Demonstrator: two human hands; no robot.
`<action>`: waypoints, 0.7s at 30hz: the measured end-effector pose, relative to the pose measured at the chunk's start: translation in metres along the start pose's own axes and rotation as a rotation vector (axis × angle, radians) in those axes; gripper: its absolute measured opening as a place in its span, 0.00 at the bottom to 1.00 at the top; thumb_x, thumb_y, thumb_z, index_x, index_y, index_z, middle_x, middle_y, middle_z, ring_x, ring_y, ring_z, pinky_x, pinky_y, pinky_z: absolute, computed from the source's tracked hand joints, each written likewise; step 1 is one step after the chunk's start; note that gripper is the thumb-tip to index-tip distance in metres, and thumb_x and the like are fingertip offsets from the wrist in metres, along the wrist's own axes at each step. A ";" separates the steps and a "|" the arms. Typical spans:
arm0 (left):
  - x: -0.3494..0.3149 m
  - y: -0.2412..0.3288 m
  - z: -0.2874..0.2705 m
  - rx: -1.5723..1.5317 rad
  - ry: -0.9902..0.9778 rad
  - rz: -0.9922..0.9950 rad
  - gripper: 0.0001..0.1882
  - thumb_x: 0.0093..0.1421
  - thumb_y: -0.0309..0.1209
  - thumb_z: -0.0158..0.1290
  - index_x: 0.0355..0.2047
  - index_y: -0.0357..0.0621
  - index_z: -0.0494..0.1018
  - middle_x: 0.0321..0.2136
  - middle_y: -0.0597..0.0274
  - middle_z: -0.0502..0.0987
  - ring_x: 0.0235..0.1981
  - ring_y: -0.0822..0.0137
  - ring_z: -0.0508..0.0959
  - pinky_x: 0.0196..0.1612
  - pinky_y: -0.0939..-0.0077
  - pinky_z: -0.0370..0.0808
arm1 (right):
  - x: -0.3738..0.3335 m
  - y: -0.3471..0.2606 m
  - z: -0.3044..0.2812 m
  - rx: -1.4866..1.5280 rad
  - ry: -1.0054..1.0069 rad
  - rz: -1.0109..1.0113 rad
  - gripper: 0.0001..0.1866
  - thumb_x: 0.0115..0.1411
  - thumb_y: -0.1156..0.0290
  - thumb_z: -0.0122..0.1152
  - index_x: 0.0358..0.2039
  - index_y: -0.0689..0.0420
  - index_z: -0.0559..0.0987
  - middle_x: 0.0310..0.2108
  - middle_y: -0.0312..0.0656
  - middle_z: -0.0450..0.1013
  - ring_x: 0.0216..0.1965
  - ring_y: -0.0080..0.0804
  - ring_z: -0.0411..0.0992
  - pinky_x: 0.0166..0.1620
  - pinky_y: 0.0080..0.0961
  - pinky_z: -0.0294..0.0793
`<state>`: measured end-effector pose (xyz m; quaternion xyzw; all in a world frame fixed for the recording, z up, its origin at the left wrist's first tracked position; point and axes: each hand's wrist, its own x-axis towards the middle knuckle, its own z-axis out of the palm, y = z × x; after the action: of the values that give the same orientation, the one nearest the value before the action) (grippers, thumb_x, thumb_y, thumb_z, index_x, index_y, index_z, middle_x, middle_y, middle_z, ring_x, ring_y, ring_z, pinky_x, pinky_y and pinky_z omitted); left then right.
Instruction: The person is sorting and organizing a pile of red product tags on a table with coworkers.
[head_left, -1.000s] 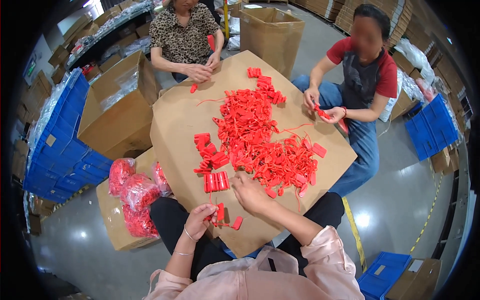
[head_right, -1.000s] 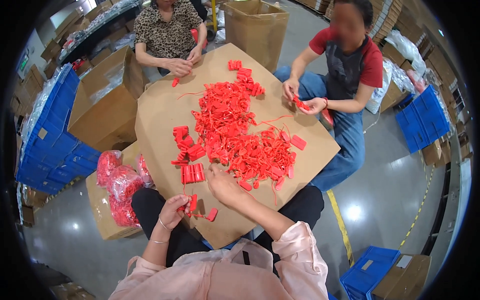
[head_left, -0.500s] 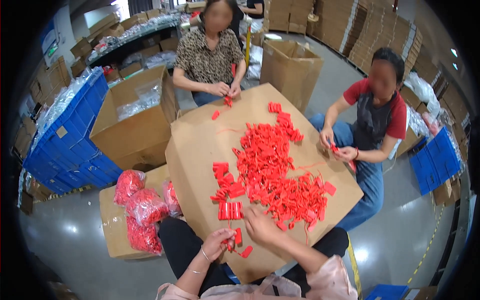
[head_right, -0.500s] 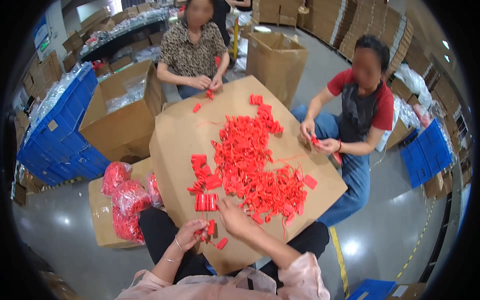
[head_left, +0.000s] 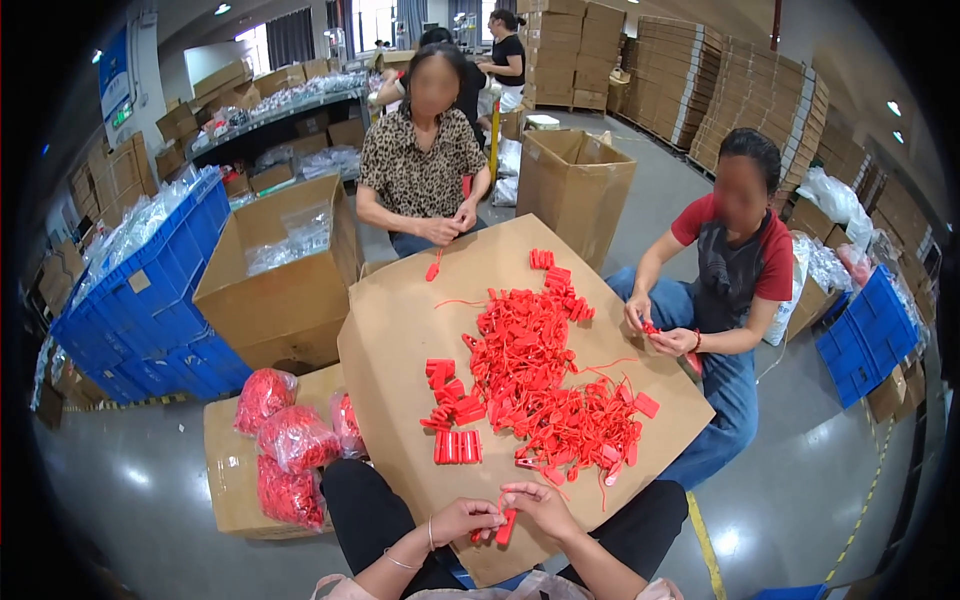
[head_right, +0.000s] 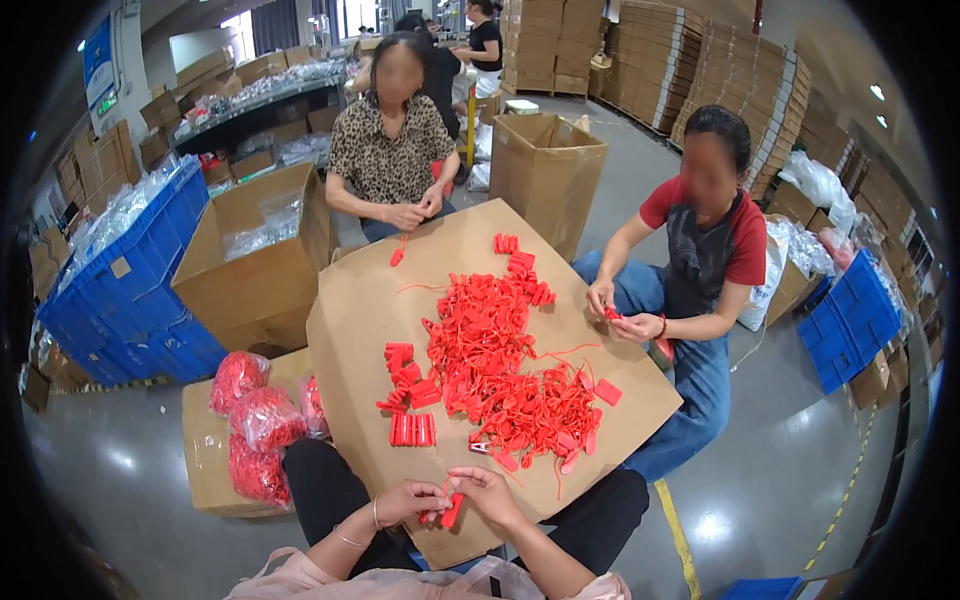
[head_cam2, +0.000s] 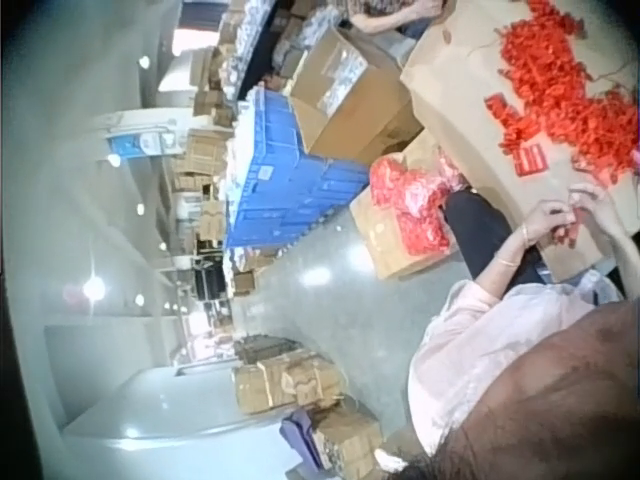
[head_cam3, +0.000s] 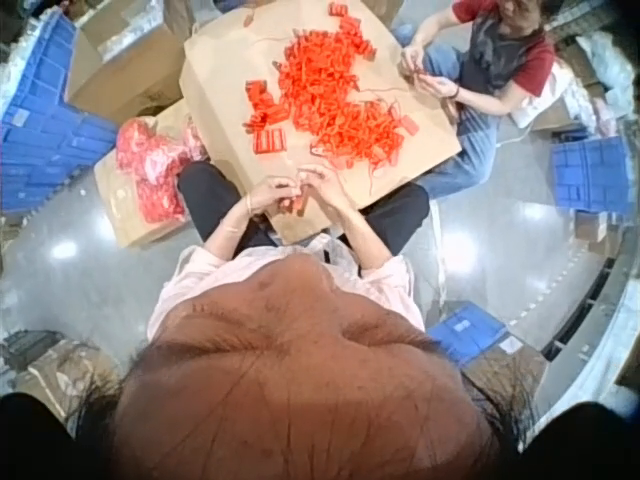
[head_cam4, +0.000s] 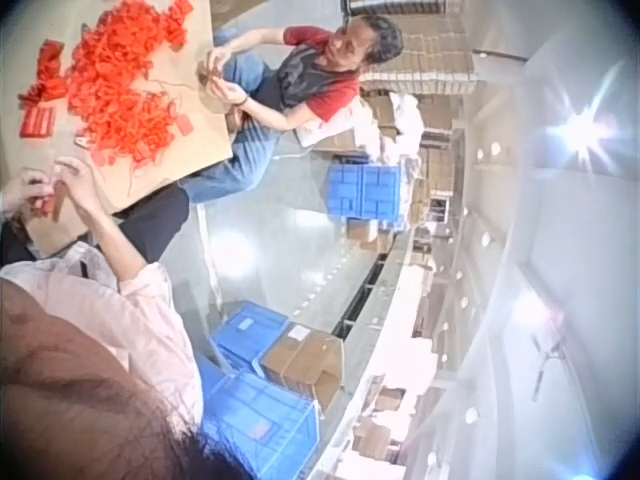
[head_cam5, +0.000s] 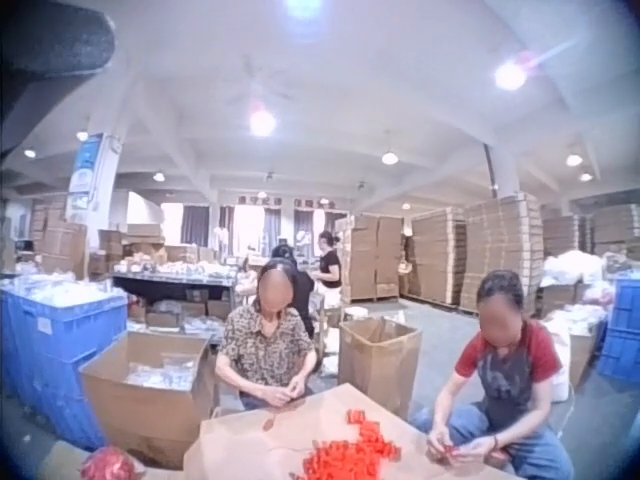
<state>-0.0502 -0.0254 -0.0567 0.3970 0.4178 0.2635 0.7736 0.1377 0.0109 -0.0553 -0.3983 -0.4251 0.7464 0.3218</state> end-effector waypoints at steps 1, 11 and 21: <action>-0.002 0.001 0.001 0.004 -0.016 -0.006 0.08 0.58 0.32 0.50 0.31 0.40 0.74 0.21 0.69 0.73 0.20 0.81 0.70 0.25 0.88 0.65 | -0.004 -0.001 -0.001 0.089 -0.014 0.054 0.12 0.57 0.75 0.54 0.41 0.64 0.72 0.32 0.38 0.72 0.34 0.21 0.70 0.40 0.17 0.69; -0.002 0.011 0.013 -0.164 -0.159 -0.039 0.10 0.60 0.34 0.48 0.33 0.39 0.72 0.21 0.68 0.72 0.22 0.80 0.70 0.25 0.88 0.64 | -0.020 0.013 -0.018 0.504 -0.117 0.082 0.05 0.59 0.73 0.50 0.34 0.59 0.73 0.31 0.38 0.73 0.35 0.25 0.71 0.43 0.22 0.68; 0.077 0.041 0.050 -0.712 -0.294 0.046 0.11 0.61 0.32 0.44 0.37 0.37 0.68 0.28 0.63 0.70 0.25 0.73 0.68 0.33 0.80 0.67 | -0.003 0.000 -0.074 0.800 -0.042 -0.040 0.05 0.60 0.73 0.46 0.34 0.59 0.71 0.32 0.43 0.73 0.32 0.33 0.74 0.33 0.25 0.76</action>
<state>0.0283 0.0342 -0.0395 0.1464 0.1756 0.3495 0.9086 0.2032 0.0362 -0.0782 -0.2178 -0.1151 0.8545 0.4572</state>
